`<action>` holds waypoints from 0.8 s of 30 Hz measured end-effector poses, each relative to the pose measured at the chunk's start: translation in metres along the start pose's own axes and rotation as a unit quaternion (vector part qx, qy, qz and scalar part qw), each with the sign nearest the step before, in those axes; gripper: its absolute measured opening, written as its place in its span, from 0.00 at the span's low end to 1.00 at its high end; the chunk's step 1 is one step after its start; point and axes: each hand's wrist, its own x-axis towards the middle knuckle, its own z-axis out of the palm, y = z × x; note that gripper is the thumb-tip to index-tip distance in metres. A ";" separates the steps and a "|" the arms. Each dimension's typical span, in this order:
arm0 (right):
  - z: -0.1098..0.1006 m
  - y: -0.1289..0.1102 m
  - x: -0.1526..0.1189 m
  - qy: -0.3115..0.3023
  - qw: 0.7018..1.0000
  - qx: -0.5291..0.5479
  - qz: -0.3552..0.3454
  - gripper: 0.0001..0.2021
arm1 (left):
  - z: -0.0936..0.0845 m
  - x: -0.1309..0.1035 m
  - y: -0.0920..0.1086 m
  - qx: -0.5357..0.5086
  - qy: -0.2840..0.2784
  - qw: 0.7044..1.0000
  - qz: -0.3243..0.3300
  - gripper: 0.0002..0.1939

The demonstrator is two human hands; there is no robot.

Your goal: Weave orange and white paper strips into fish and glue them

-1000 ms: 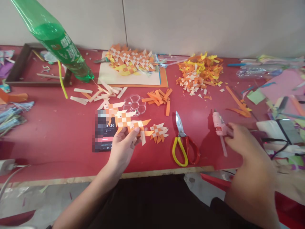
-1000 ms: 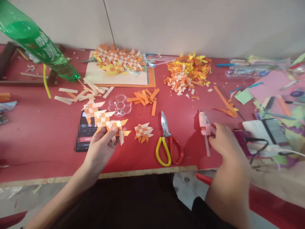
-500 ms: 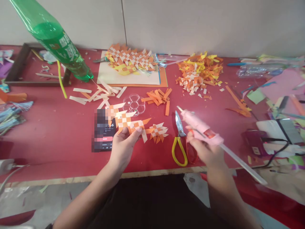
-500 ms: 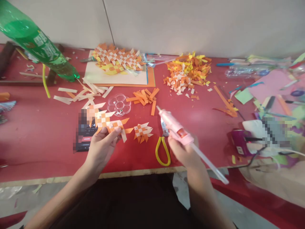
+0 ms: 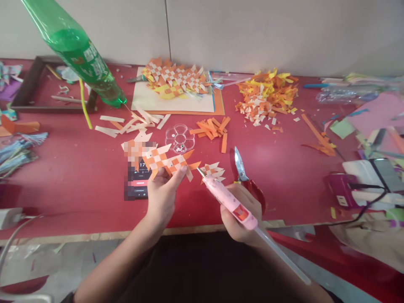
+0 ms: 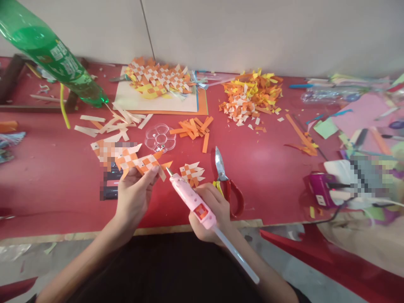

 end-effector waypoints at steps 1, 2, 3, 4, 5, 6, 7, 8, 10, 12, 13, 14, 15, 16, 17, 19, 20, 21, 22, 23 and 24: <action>0.001 -0.001 0.001 -0.004 1.000 -0.002 -0.008 0.12 | 0.001 0.000 0.000 -0.007 0.000 1.000 -0.002 0.12; 0.002 -0.001 0.001 -0.006 1.000 -0.005 -0.015 0.12 | 0.001 0.000 0.000 -0.015 0.000 1.000 -0.004 0.12; 0.003 -0.001 0.002 -0.008 1.000 -0.009 -0.019 0.12 | 0.002 0.000 0.000 -0.023 -0.001 1.000 -0.006 0.12; 0.004 -0.002 0.002 -0.009 1.000 -0.013 -0.021 0.12 | 0.002 -0.001 0.000 -0.030 -0.002 1.000 -0.008 0.12; 0.004 -0.002 0.002 -0.010 1.000 -0.017 -0.020 0.12 | 0.003 -0.001 0.000 -0.036 -0.003 0.999 -0.009 0.12; 0.004 -0.002 0.002 -0.009 1.000 -0.021 -0.017 0.12 | 0.004 -0.001 0.001 -0.041 -0.004 0.999 -0.011 0.12; 0.005 -0.001 0.002 -0.008 1.000 -0.023 -0.013 0.13 | 0.004 -0.001 0.001 -0.044 -0.006 0.999 -0.012 0.11; 0.005 -0.001 0.002 -0.006 1.000 -0.025 -0.009 0.13 | 0.005 -0.002 0.002 -0.047 -0.006 0.999 -0.013 0.11; 0.005 -0.001 0.002 -0.004 1.000 -0.026 -0.005 0.12 | 0.006 -0.002 0.003 -0.051 -0.005 0.999 -0.012 0.12; 0.005 -0.001 0.003 -0.006 1.000 -0.025 -0.007 0.13 | 0.006 -0.002 0.004 -0.054 -0.002 0.998 -0.008 0.12; 0.005 -0.001 0.003 -0.007 1.000 -0.026 -0.010 0.13 | 0.006 -0.002 0.003 -0.056 0.000 0.998 -0.006 0.13; 0.005 -0.001 0.003 -0.009 1.000 -0.027 -0.012 0.13 | 0.006 -0.002 0.003 -0.057 0.003 0.998 -0.005 0.13; 0.005 -0.001 0.003 -0.011 0.999 -0.028 -0.015 0.13 | 0.006 -0.002 0.002 -0.058 0.006 0.998 -0.005 0.13; 0.005 -0.001 0.003 -0.013 0.999 -0.031 -0.017 0.13 | 0.005 -0.002 0.001 -0.059 0.009 0.998 -0.007 0.13; 0.005 -0.001 0.003 -0.015 0.999 -0.033 -0.019 0.14 | 0.004 -0.002 0.000 -0.060 0.011 0.998 -0.008 0.13; 0.006 -0.001 0.002 -0.017 0.999 -0.039 -0.023 0.14 | 0.003 -0.001 -0.002 -0.060 0.010 0.998 -0.010 0.15; 0.007 0.000 0.001 -0.017 0.999 -0.042 -0.025 0.14 | 0.002 -0.001 -0.003 -0.058 0.008 0.998 -0.010 0.16; 0.008 0.000 -0.001 -0.018 0.999 -0.044 -0.026 0.15 | 0.001 0.000 -0.003 -0.056 0.007 0.998 -0.010 0.16; 0.009 0.001 -0.002 -0.018 0.999 -0.044 -0.026 0.15 | 0.000 0.000 -0.004 -0.054 0.007 0.998 -0.009 0.16; 0.010 0.003 -0.003 -0.020 0.999 -0.043 -0.026 0.15 | -0.001 0.001 -0.004 -0.052 0.009 0.999 -0.007 0.15; 0.011 0.004 -0.005 -0.023 0.999 -0.041 -0.024 0.16 | -0.001 0.001 -0.005 -0.051 0.012 0.999 -0.003 0.14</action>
